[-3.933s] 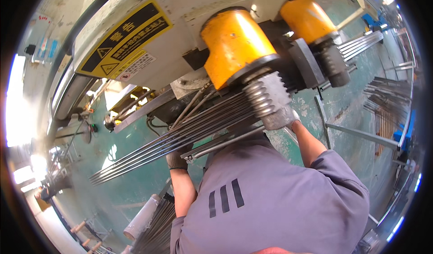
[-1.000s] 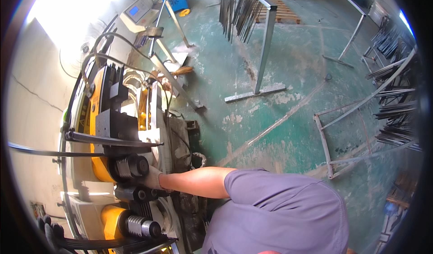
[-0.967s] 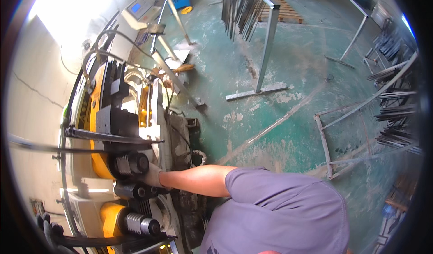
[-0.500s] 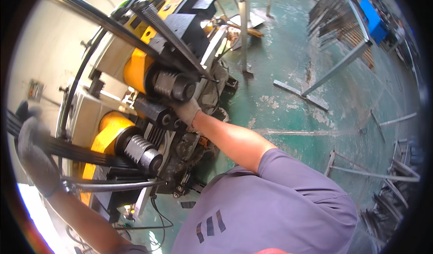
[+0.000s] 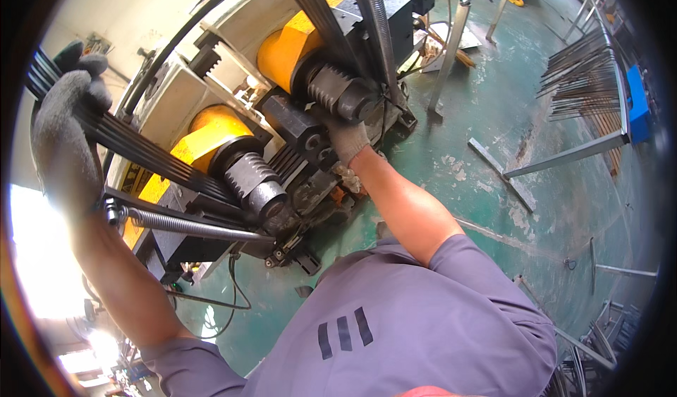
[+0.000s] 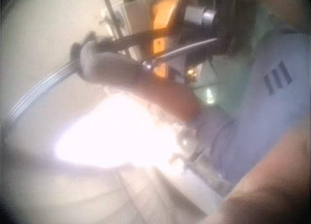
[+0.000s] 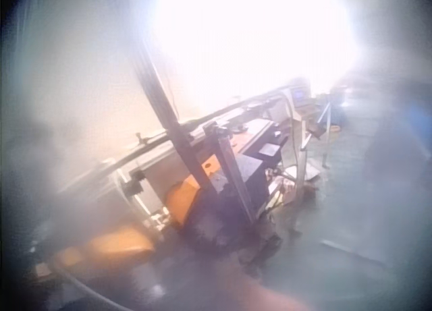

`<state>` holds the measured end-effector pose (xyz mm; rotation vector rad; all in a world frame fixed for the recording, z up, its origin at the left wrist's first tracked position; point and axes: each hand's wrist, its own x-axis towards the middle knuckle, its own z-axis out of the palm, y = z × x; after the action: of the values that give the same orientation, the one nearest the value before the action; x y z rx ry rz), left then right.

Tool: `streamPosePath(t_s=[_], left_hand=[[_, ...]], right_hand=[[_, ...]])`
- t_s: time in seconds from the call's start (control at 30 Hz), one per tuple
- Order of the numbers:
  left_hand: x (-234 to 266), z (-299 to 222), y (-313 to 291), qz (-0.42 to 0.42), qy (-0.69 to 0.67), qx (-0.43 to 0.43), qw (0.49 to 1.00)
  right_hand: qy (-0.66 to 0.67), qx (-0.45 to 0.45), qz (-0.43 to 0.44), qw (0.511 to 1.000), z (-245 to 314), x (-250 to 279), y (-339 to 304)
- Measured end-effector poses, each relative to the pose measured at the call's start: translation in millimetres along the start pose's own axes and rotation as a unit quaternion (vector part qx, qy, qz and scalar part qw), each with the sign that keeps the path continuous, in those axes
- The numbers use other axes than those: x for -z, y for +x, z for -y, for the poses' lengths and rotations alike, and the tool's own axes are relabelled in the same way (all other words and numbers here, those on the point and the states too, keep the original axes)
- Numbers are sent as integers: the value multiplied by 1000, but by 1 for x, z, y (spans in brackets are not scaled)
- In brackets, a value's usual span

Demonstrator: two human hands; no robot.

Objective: The person inserts several metal rods into a bending machine, removes the bent bundle, and repeats the process after retrieving more rods from a nearby stack.

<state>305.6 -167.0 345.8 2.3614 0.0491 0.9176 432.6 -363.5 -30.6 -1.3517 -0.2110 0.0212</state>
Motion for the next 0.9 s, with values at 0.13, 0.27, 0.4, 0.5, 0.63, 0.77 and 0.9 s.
streamPosePath(t_s=[0.13,0.27,0.4,0.5,0.63,0.77,0.9], left_hand=[[6,5,-4,-29,3,24,999],[18,14,-13,-74,28,71,994],[27,26,-28,33,-127,88,987],[26,35,-25,45,-144,82,985],[39,40,-28,103,-159,95,977],[34,26,-33,90,-115,106,984],[29,10,-37,96,-105,148,979]], right_hand=[[38,-16,3,999,1,-1,-1],[61,-22,1,998,-2,-3,-3],[43,-38,70,996,-27,13,-1],[-19,104,6,994,-47,11,7],[179,-66,-17,981,-30,-1,-4],[154,-85,-4,984,-33,3,-3],[125,-53,4,991,-40,6,0]])
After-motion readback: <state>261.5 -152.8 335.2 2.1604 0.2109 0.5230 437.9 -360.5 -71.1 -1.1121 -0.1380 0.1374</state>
